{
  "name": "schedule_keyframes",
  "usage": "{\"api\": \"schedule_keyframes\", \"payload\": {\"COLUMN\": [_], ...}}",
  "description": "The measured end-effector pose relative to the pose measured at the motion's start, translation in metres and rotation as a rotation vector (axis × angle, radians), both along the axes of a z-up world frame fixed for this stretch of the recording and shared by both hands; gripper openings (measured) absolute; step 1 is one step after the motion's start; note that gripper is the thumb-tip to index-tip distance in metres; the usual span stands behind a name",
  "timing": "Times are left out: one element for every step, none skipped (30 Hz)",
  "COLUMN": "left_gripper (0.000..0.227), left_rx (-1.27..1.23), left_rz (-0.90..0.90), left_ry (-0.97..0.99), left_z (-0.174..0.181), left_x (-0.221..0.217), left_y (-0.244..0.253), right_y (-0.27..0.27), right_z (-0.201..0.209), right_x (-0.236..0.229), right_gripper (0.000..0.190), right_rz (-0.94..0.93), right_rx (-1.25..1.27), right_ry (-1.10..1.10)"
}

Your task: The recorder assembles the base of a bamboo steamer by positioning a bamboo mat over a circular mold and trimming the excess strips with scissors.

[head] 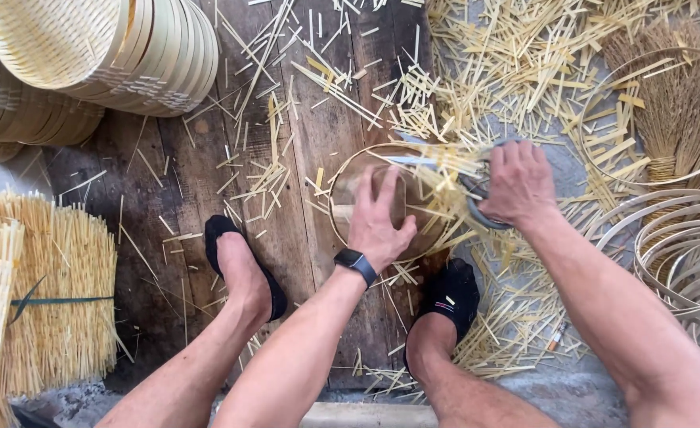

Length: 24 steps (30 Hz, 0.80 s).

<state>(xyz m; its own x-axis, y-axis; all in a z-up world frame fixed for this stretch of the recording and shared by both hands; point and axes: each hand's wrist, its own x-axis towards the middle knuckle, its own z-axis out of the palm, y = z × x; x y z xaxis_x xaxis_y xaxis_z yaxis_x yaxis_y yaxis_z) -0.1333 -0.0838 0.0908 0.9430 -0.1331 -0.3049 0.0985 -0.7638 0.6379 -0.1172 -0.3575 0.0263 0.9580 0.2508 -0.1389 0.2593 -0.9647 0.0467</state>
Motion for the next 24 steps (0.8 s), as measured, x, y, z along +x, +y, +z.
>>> {"api": "schedule_keyframes", "payload": {"left_gripper": [0.095, 0.095, 0.094, 0.093, 0.093, 0.094, 0.095, 0.095, 0.096, 0.097, 0.097, 0.095, 0.094, 0.094, 0.093, 0.092, 0.092, 0.091, 0.090, 0.090, 0.088, 0.087, 0.087, 0.086], "left_rx": [0.009, 0.012, 0.013, 0.013, 0.015, 0.006, -0.002, -0.004, 0.008, 0.021, 0.022, 0.023, 0.024, 0.027, 0.001, -0.029, -0.032, -0.054, -0.076, -0.078, -0.085, -0.091, -0.094, -0.085], "left_rz": [-0.038, -0.039, -0.081, -0.128, -0.133, -0.146, -0.160, -0.159, -0.208, -0.255, -0.253, -0.310, -0.368, -0.374, -0.361, -0.347, -0.350, -0.311, -0.271, -0.265, -0.255, -0.251, -0.251, -0.271], "left_ry": [-0.001, -0.007, -0.049, -0.089, -0.094, -0.120, -0.146, -0.144, -0.151, -0.156, -0.153, -0.137, -0.120, -0.120, -0.095, -0.066, -0.061, -0.044, -0.027, -0.021, -0.014, -0.012, -0.012, -0.016], "left_z": [-0.001, -0.001, -0.001, -0.002, -0.004, -0.006, -0.008, -0.011, -0.014, -0.017, -0.013, -0.010, -0.006, -0.005, -0.004, -0.004, -0.005, -0.005, -0.006, -0.006, -0.006, -0.006, -0.005, -0.004], "left_x": [0.000, 0.002, 0.003, 0.005, 0.005, 0.002, -0.001, 0.000, 0.002, 0.003, 0.003, 0.004, 0.006, 0.008, 0.009, 0.008, 0.007, 0.008, 0.010, 0.008, 0.005, 0.006, 0.006, 0.009], "left_y": [-0.001, 0.004, 0.008, 0.011, 0.013, 0.013, 0.014, 0.013, 0.013, 0.013, 0.012, 0.013, 0.014, 0.015, 0.015, 0.014, 0.014, 0.014, 0.014, 0.014, 0.015, 0.014, 0.014, 0.014], "right_y": [0.008, 0.001, -0.007, -0.015, -0.017, -0.021, -0.024, -0.020, -0.016, -0.011, -0.005, 0.003, 0.010, 0.009, 0.008, 0.005, -0.002, -0.010, -0.018, -0.015, -0.013, -0.011, -0.007, -0.003], "right_z": [0.004, -0.006, -0.015, -0.025, -0.020, -0.015, -0.010, -0.006, -0.003, 0.000, 0.008, 0.016, 0.024, 0.026, 0.028, 0.031, 0.027, 0.024, 0.022, 0.023, 0.023, 0.025, 0.020, 0.015], "right_x": [0.005, 0.003, 0.001, -0.002, 0.000, -0.002, -0.004, -0.003, -0.001, 0.001, 0.003, 0.008, 0.012, 0.014, 0.016, 0.015, 0.006, 0.001, -0.003, -0.011, -0.019, -0.026, -0.027, -0.027], "right_gripper": [0.046, 0.046, 0.039, 0.032, 0.032, 0.035, 0.038, 0.038, 0.043, 0.050, 0.050, 0.056, 0.062, 0.062, 0.066, 0.071, 0.071, 0.071, 0.072, 0.072, 0.072, 0.072, 0.072, 0.063], "right_rz": [0.025, 0.024, -0.019, -0.065, -0.069, -0.120, -0.171, -0.171, -0.164, -0.155, -0.152, -0.118, -0.084, -0.089, -0.100, -0.109, -0.113, -0.118, -0.123, -0.117, -0.125, -0.140, -0.140, -0.139], "right_rx": [-0.025, -0.021, -0.047, -0.072, -0.069, -0.035, -0.001, -0.002, -0.004, -0.004, -0.004, -0.006, -0.008, -0.005, 0.010, 0.019, 0.017, 0.026, 0.035, 0.032, 0.018, 0.004, 0.002, -0.010], "right_ry": [-0.063, -0.069, 0.077, 0.225, 0.221, 0.335, 0.449, 0.451, 0.390, 0.332, 0.335, 0.275, 0.216, 0.216, 0.242, 0.273, 0.277, 0.290, 0.302, 0.308, 0.331, 0.348, 0.348, 0.306]}}
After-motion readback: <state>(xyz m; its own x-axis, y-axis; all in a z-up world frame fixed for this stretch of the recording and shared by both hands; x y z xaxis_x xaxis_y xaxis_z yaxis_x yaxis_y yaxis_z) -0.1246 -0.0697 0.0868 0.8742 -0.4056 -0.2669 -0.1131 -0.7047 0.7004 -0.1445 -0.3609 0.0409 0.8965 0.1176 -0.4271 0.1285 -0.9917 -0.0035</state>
